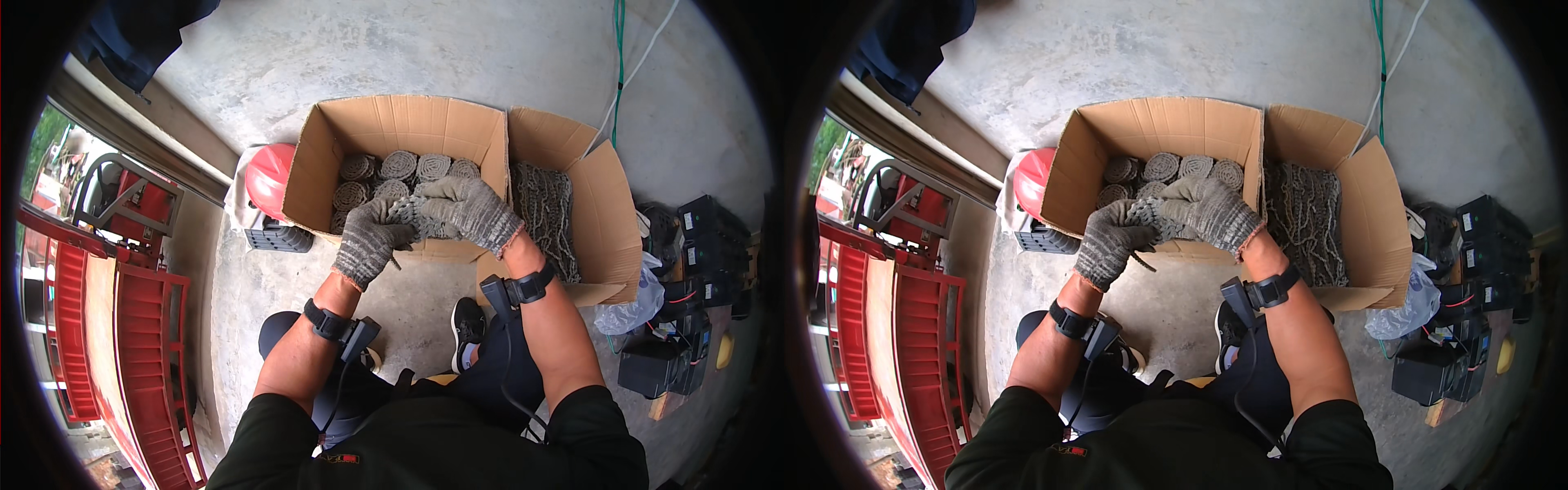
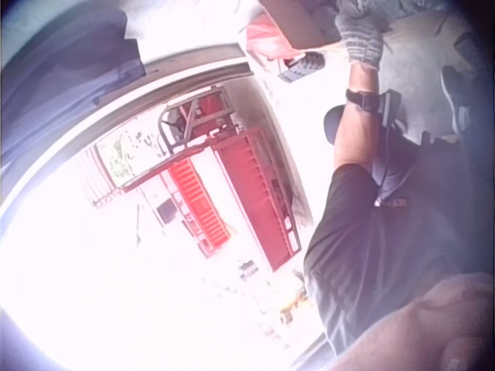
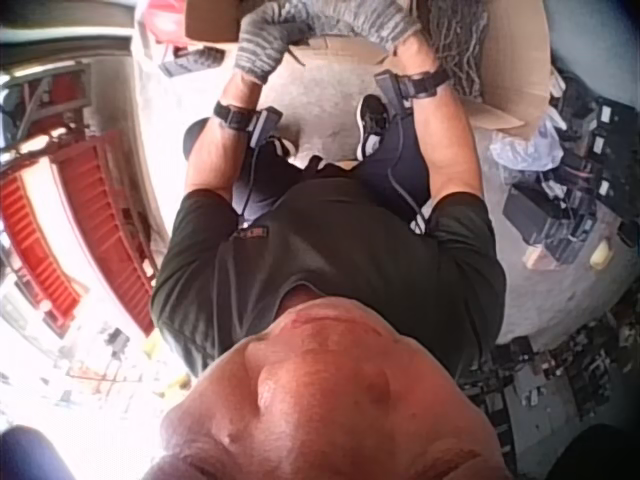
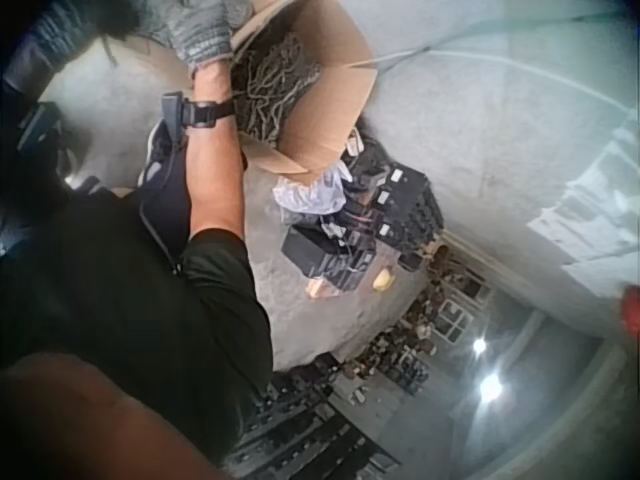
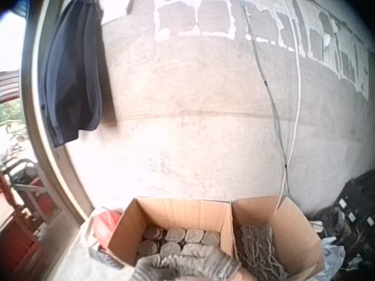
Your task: Inspecting and handling rolls of metal chains within cardboard boxes.
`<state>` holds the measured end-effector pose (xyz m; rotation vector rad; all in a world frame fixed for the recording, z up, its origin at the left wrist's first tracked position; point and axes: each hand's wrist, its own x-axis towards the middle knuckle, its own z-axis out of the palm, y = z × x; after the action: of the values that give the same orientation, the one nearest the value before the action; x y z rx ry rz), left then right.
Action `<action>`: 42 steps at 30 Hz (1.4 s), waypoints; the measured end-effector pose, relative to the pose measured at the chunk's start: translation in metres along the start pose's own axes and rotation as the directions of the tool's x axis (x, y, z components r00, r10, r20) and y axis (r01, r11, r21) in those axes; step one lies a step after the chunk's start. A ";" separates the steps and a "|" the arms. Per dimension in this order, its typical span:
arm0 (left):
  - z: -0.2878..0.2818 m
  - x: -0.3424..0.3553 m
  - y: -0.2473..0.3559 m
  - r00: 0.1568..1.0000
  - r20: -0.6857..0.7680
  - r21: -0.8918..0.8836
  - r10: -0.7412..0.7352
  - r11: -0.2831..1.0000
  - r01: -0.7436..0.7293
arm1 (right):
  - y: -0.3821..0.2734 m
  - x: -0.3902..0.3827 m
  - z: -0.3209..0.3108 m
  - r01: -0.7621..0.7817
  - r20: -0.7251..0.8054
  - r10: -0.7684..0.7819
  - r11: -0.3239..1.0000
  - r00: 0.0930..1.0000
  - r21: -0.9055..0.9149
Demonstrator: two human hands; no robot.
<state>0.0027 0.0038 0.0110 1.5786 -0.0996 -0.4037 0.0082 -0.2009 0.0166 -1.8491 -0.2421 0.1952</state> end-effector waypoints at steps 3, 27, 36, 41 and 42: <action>-0.001 0.001 0.003 0.999 0.034 0.062 -0.033 0.998 0.031 | 0.008 0.003 0.001 0.111 0.017 -0.110 0.989 0.994 -0.096; -0.010 -0.006 0.004 0.995 0.082 0.029 0.048 0.998 -0.051 | -0.010 0.000 -0.014 0.048 -0.020 -0.052 0.984 0.998 -0.171; 0.001 -0.006 -0.007 0.994 0.102 -0.176 0.042 0.984 -0.023 | -0.011 -0.003 -0.012 0.060 -0.190 -0.055 0.998 0.980 0.021; -0.002 -0.003 -0.004 0.993 0.024 -0.099 0.116 0.989 -0.113 | -0.028 -0.004 -0.012 -0.193 -0.098 0.229 0.939 0.969 0.286; -0.002 -0.003 -0.004 0.993 0.025 -0.100 0.119 0.988 -0.116 | -0.027 -0.005 -0.011 -0.191 -0.099 0.227 0.940 0.969 0.284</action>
<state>-0.0004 0.0065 0.0072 1.4619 -0.1929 -0.3355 0.0047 -0.2053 0.0457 -1.6023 0.0722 0.2408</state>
